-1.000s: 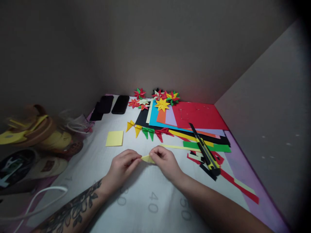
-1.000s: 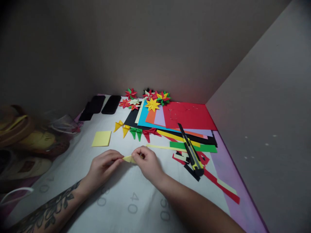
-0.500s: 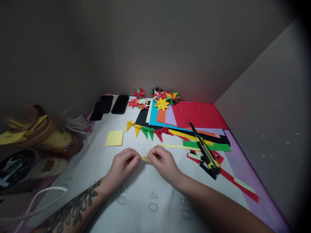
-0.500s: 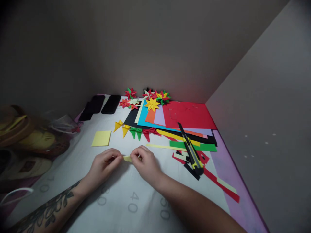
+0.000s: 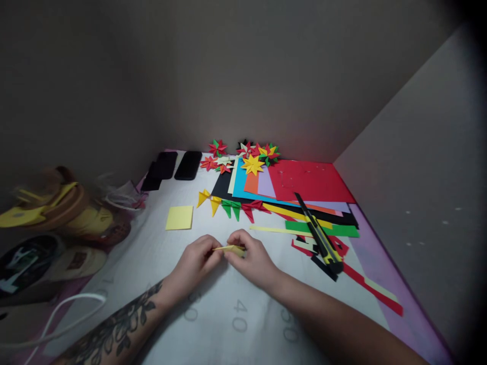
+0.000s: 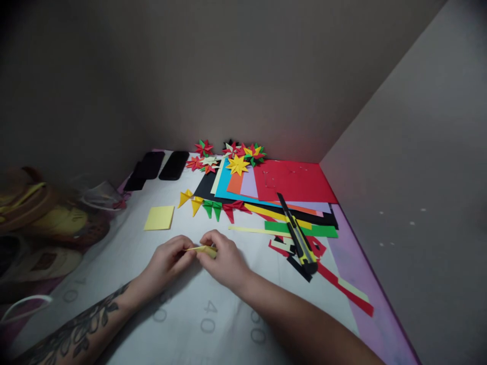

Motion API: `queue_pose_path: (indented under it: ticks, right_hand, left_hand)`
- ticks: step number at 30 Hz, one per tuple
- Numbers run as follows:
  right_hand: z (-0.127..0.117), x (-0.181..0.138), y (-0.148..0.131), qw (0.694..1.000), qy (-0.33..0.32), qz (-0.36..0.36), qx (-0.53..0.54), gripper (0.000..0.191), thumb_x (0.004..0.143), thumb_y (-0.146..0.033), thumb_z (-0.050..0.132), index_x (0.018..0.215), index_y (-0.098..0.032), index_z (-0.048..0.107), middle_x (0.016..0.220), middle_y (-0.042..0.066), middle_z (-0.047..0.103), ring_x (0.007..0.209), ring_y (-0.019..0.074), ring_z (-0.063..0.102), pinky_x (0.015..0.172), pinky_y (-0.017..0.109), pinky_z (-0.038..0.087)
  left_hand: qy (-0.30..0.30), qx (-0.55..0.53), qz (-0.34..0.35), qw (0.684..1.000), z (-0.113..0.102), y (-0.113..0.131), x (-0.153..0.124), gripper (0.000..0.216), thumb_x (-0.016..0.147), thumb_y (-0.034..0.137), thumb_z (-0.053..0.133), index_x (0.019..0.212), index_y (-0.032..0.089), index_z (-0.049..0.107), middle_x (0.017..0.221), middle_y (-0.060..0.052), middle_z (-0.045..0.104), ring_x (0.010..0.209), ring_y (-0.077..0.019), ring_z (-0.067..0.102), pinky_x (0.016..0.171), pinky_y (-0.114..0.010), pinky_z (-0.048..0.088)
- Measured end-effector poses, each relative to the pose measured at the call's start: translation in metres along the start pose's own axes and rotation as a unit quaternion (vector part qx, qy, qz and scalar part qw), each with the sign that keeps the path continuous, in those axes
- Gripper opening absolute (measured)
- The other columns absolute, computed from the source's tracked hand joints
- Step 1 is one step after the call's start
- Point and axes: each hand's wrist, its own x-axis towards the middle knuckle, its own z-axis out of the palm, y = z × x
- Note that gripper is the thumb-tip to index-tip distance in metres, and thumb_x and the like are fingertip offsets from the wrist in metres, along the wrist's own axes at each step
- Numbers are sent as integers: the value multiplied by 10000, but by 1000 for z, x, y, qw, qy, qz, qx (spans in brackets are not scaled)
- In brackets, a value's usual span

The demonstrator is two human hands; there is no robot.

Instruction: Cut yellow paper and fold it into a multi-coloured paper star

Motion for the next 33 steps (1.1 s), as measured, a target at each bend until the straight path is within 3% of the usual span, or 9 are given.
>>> queue_pose_path:
  ticks: [7, 15, 19, 23, 33]
  right_hand:
    - [-1, 1, -2, 1000, 8, 7, -16, 112, 742, -194, 584, 828, -229, 523, 768, -36, 604, 689, 137, 567, 599, 235, 418]
    - [-18, 12, 12, 996, 74, 2, 50, 143, 753, -170, 543, 869, -224, 478, 688, -43, 569, 625, 130, 567, 610, 247, 458]
    - [-21, 9, 8, 989, 113, -97, -23, 127, 781, -146, 536, 888, -214, 546, 785, 9, 583, 757, 164, 576, 711, 299, 476]
    - [-16, 4, 5, 965, 94, -216, -117, 70, 811, -155, 574, 849, -211, 592, 807, 42, 578, 826, 196, 549, 747, 336, 469]
    - [-8, 2, 11, 948, 85, -237, -194, 78, 855, -158, 555, 817, -206, 603, 772, 42, 567, 783, 194, 526, 711, 328, 451]
  left_hand:
    - [17, 8, -5, 1000, -1, 2, 4, 155, 878, 252, 483, 755, 179, 543, 738, 1, 572, 667, -122, 528, 615, -231, 409]
    - [135, 6, -67, 989, -15, -10, 7, 216, 870, 324, 508, 734, 173, 580, 711, -12, 612, 640, -133, 558, 543, -220, 423]
    - [134, 33, -3, 990, -12, -16, 6, 157, 849, 285, 565, 793, 178, 666, 751, -30, 653, 678, -140, 594, 590, -232, 459]
    - [129, 50, 46, 989, -7, -20, 4, 123, 846, 241, 587, 862, 188, 697, 728, -26, 656, 667, -132, 605, 595, -231, 470]
    - [124, 77, 91, 985, -4, -18, 1, 127, 844, 223, 592, 890, 183, 702, 741, -34, 668, 657, -125, 620, 586, -224, 491]
